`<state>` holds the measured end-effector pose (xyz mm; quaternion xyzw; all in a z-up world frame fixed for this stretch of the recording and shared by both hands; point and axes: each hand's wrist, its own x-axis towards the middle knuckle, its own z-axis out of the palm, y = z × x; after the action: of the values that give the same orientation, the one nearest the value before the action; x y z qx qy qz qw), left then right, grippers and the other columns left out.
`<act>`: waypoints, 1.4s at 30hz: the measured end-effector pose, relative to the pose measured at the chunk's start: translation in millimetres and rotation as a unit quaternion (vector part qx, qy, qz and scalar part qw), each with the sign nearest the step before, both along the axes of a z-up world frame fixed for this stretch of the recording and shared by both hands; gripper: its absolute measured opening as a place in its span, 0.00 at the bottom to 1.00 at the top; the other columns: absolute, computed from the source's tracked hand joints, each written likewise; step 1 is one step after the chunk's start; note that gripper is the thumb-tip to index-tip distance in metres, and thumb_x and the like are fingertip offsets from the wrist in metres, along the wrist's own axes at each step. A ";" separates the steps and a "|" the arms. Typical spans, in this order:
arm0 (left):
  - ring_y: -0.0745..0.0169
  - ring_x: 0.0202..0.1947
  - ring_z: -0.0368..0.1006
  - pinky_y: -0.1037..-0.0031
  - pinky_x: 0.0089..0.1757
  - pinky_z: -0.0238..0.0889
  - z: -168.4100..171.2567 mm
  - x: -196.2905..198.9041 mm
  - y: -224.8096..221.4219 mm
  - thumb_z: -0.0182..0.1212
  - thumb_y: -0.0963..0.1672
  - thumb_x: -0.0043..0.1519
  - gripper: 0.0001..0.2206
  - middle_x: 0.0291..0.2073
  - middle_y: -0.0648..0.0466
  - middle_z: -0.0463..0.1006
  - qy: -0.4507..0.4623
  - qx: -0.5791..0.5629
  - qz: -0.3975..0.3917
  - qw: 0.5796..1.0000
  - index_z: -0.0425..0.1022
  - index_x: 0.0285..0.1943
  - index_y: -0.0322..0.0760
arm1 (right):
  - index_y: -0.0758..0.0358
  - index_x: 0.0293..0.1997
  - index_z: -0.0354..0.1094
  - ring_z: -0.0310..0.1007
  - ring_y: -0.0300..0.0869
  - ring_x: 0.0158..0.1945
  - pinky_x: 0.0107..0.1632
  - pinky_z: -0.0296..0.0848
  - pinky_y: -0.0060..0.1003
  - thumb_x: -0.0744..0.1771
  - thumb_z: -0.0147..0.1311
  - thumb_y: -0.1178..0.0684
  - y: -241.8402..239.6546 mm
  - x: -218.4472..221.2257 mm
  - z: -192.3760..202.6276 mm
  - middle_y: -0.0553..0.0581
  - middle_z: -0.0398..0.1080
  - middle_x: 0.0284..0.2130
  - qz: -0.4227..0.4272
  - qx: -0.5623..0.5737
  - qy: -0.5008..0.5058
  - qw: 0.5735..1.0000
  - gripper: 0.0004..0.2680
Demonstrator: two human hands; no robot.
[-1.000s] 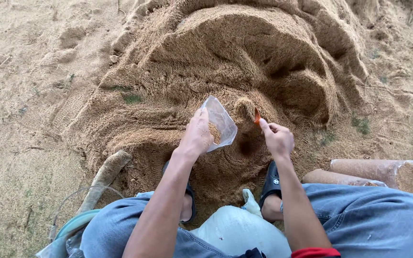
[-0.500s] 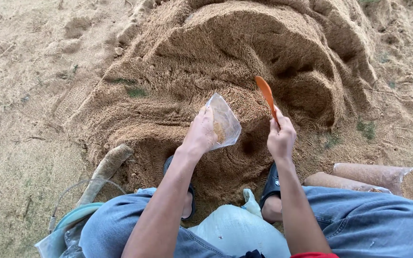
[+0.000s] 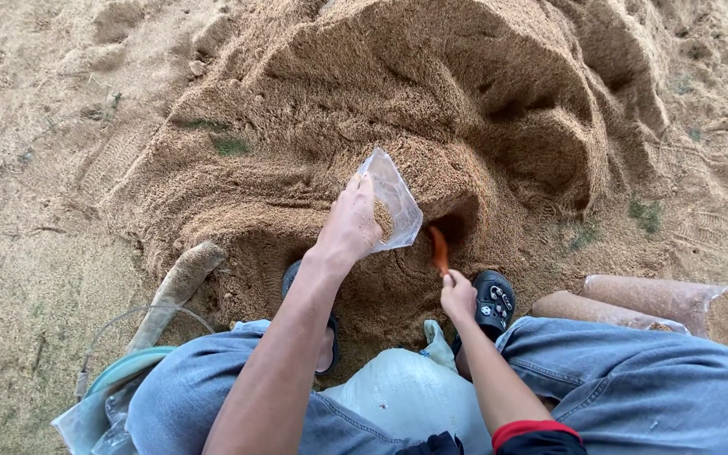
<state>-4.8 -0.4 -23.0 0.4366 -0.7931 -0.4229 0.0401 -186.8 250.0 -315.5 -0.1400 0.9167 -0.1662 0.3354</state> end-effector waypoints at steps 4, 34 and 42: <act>0.27 0.63 0.66 0.45 0.61 0.64 -15.2 -1.0 -2.6 0.53 0.34 0.48 0.39 0.72 0.32 0.58 -0.006 0.015 -0.007 1.000 0.52 0.76 0.22 | 0.28 0.53 0.74 0.76 0.53 0.55 0.55 0.74 0.48 0.69 0.48 0.37 6.3 -4.1 -15.8 0.51 0.79 0.45 -0.040 0.040 0.013 0.998 0.10; 0.30 0.59 0.72 0.43 0.59 0.66 42.9 0.5 5.4 0.39 0.46 0.68 0.29 0.65 0.33 0.68 0.116 0.241 0.150 0.952 0.47 0.79 0.29 | 0.69 0.60 0.71 0.72 0.53 0.42 0.50 0.68 0.50 0.73 0.50 0.57 -111.3 -22.0 245.2 0.69 0.75 0.39 0.116 -0.392 0.182 0.894 0.10; 0.29 0.65 0.65 0.41 0.62 0.60 -6.9 3.3 -0.5 0.49 0.32 0.48 0.38 0.73 0.34 0.58 0.007 0.005 0.006 1.000 0.53 0.75 0.21 | 0.62 0.67 0.67 0.73 0.68 0.49 0.53 0.70 0.57 0.68 0.46 0.62 -21.7 -58.7 15.8 0.77 0.72 0.40 -0.041 -0.124 0.188 0.973 0.18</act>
<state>-1.5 -0.9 -29.9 0.4388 -0.7878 -0.4297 0.0464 -245.5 228.3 -299.7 -0.1718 0.9406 -0.2624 0.1296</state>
